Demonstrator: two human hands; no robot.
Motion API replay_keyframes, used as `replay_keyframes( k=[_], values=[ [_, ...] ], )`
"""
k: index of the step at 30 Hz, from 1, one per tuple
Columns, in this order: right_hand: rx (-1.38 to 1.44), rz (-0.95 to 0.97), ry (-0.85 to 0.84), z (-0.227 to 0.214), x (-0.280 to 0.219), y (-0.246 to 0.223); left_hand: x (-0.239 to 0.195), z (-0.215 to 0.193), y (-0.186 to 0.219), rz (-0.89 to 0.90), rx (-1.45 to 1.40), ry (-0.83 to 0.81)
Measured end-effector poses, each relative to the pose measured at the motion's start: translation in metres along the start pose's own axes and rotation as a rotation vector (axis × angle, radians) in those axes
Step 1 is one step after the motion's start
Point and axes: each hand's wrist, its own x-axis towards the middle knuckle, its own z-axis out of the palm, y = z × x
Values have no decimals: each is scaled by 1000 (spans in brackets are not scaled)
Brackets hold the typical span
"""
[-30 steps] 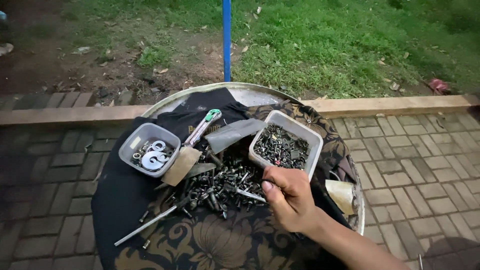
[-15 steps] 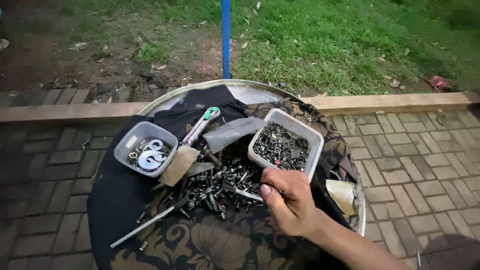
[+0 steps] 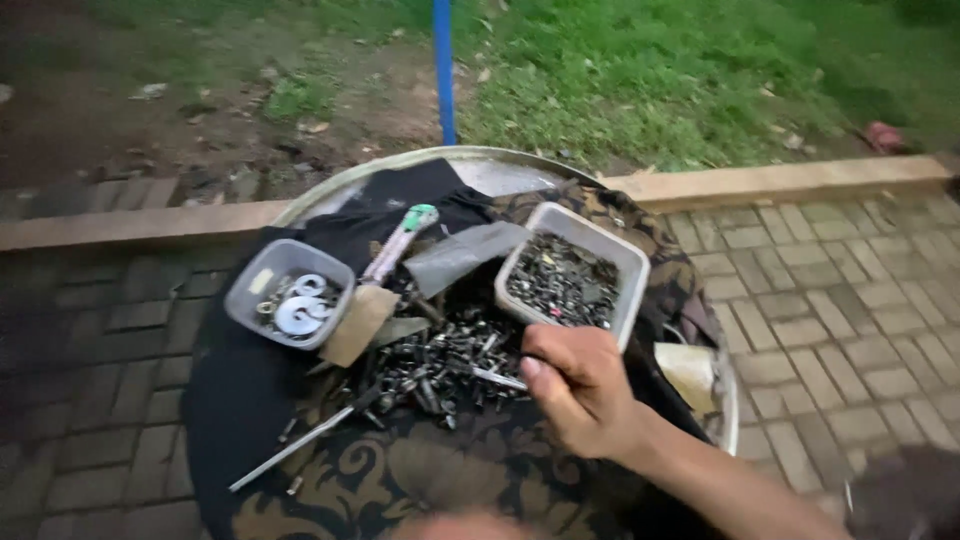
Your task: The person assembles small padlocks by hand at an outdoor table. They pick up lock bodies, shackle pieces, and pins, then insert and align components to form complete locks. Finished locks are placed into a container on the table.
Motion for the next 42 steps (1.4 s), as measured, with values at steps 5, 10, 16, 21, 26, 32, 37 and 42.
replay_keyframes(
  k=[5,10,16,21,26,32,37,42],
  values=[
    [-62,10,-11,-6,-5,7,-43,-251,36,11,-190,129],
    [-59,69,40,-5,-6,6,-56,-254,19,-247,90,127],
    [-95,82,-130,-4,-6,10,-97,-230,-22,-612,253,-52],
    [-61,139,-282,0,-7,10,-102,-221,-30,-572,258,91],
    [167,239,-230,-2,-3,3,-91,-218,-26,-211,279,380],
    [32,71,-186,-3,-2,-6,-96,-215,-26,-162,258,491],
    [-1,28,-179,-3,-4,-6,-101,-214,-28,-159,241,498],
    [2,-9,-143,-3,-4,-7,-98,-218,-27,-62,304,469]
  ],
)
